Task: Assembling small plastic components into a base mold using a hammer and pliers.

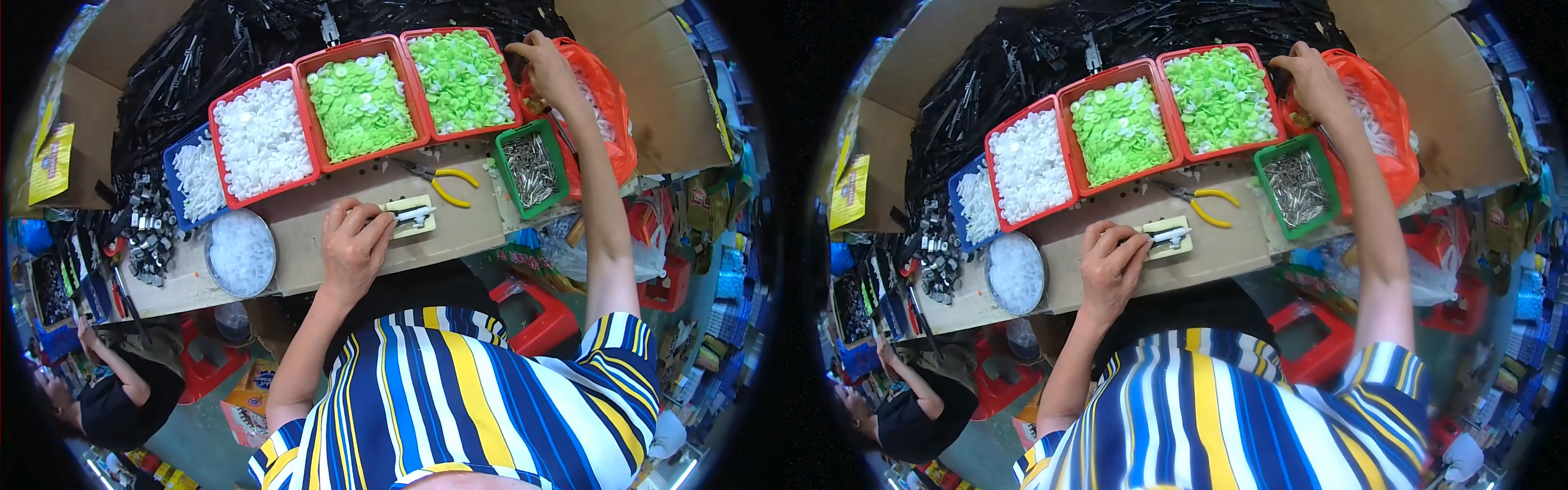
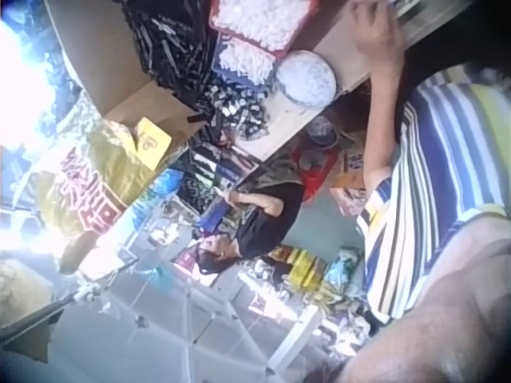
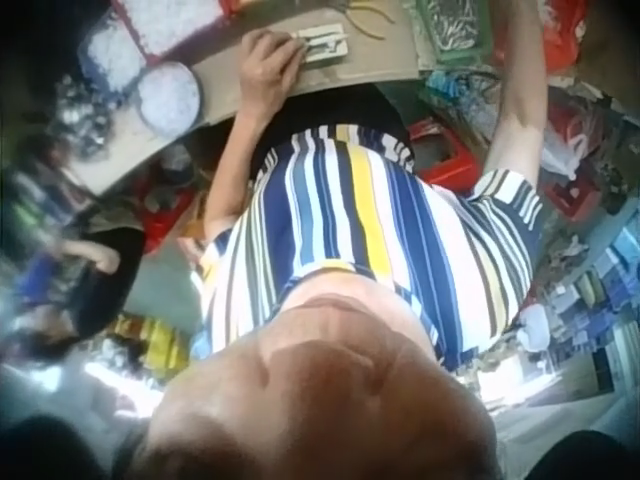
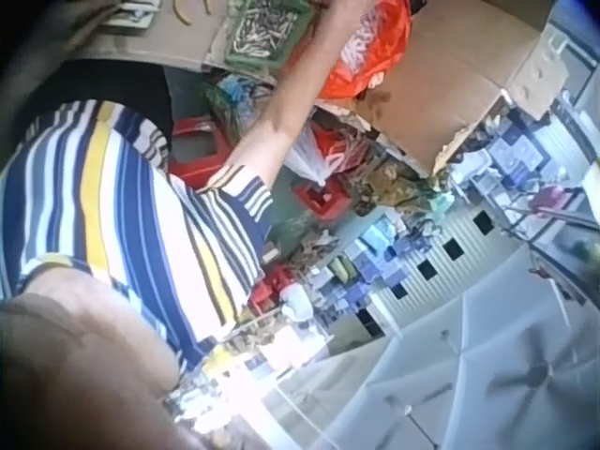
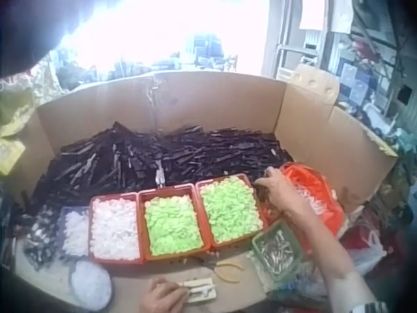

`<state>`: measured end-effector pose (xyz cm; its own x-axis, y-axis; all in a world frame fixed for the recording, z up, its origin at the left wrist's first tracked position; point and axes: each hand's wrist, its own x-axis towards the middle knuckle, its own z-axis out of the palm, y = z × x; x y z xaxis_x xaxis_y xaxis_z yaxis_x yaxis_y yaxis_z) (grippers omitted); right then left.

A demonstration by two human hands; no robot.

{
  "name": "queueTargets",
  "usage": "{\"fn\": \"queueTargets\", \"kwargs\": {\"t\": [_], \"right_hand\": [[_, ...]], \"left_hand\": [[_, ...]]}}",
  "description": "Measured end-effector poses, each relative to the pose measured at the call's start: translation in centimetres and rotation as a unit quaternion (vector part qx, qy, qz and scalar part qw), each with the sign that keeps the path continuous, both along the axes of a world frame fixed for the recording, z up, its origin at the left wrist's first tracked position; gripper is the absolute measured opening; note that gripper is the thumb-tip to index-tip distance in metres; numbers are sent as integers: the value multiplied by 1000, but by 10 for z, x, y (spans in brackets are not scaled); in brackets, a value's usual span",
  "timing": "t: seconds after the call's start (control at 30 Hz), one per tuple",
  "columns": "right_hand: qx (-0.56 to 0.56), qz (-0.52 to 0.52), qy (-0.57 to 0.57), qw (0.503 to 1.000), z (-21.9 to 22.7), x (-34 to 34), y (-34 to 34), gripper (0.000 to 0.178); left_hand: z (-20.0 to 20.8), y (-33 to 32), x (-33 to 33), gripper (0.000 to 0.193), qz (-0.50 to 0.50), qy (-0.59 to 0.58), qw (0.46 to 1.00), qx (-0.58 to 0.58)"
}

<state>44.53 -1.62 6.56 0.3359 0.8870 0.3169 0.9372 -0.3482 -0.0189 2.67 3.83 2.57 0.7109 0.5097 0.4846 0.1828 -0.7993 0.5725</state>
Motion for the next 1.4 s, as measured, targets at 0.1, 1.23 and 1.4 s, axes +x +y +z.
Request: {"fn": "queueTargets", "kwargs": {"t": [0.1,1.23,1.4], "right_hand": [[-44,68,-15,997,-4,17,8,43],[-71,319,132,936,0,-266,-23,30],[-95,309,134,937,0,-268,-21,30]], "left_hand": [[0,0,-1,15,-2,2,1000,-2],[33,25,-58,16,162,-41,985,-31],[28,25,-57,13,139,-47,988,-36]]}}
